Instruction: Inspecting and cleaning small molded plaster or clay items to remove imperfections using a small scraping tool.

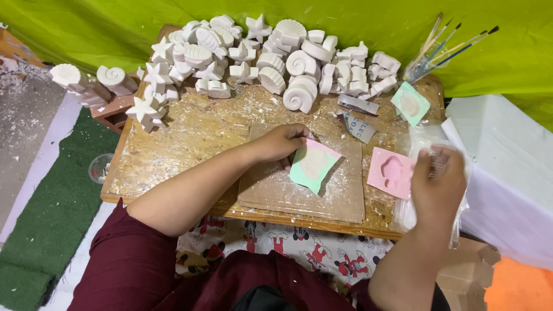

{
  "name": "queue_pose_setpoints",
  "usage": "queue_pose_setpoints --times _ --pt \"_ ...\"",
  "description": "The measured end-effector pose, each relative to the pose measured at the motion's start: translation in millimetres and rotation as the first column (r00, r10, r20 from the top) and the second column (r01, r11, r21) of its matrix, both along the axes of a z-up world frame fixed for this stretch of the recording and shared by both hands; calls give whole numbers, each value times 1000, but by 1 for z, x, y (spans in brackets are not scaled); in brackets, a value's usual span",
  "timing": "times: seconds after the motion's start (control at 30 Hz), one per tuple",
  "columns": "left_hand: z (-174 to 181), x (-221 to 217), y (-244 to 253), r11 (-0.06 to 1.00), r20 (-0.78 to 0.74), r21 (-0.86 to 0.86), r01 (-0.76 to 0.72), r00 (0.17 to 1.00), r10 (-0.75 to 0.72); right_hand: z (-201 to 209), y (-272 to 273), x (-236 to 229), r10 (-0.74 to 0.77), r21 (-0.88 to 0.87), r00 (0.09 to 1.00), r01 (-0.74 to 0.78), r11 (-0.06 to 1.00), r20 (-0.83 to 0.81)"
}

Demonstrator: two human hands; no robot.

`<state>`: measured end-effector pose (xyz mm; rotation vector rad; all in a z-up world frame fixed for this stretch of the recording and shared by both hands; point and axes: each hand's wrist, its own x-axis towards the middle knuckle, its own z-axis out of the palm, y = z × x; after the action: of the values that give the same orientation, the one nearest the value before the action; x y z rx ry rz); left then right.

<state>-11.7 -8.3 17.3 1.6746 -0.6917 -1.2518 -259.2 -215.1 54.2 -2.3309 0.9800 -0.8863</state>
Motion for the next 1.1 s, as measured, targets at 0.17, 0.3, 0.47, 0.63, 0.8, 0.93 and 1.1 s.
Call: queue_pose_setpoints --times 0.17,0.3,0.47,0.63,0.8,0.93,1.1 --pt "-3 1 -3 1000 -18 13 -16 1000 17 -19 -95 52 -57 81 998 59 995 -27" --pt "-34 1 -2 975 -47 -202 -91 995 83 -108 -178 86 -274 -167 898 229 959 -343" --pt "-37 5 -2 974 -51 -219 -66 997 56 -81 -132 96 -293 -89 870 281 956 -397" --pt "-36 7 -3 978 -21 -206 -14 1000 10 -142 -182 98 -299 154 928 336 929 -224" --pt "-48 10 -6 968 -54 -251 -17 999 4 -145 -198 89 -245 235 950 198 952 193" --pt "-49 10 -5 966 -60 -256 -35 998 21 -132 -195 83 -244 356 912 119 927 331" --pt "-55 13 -8 965 -13 -260 14 1000 -18 -65 -137 61 -174 428 800 -113 897 574"
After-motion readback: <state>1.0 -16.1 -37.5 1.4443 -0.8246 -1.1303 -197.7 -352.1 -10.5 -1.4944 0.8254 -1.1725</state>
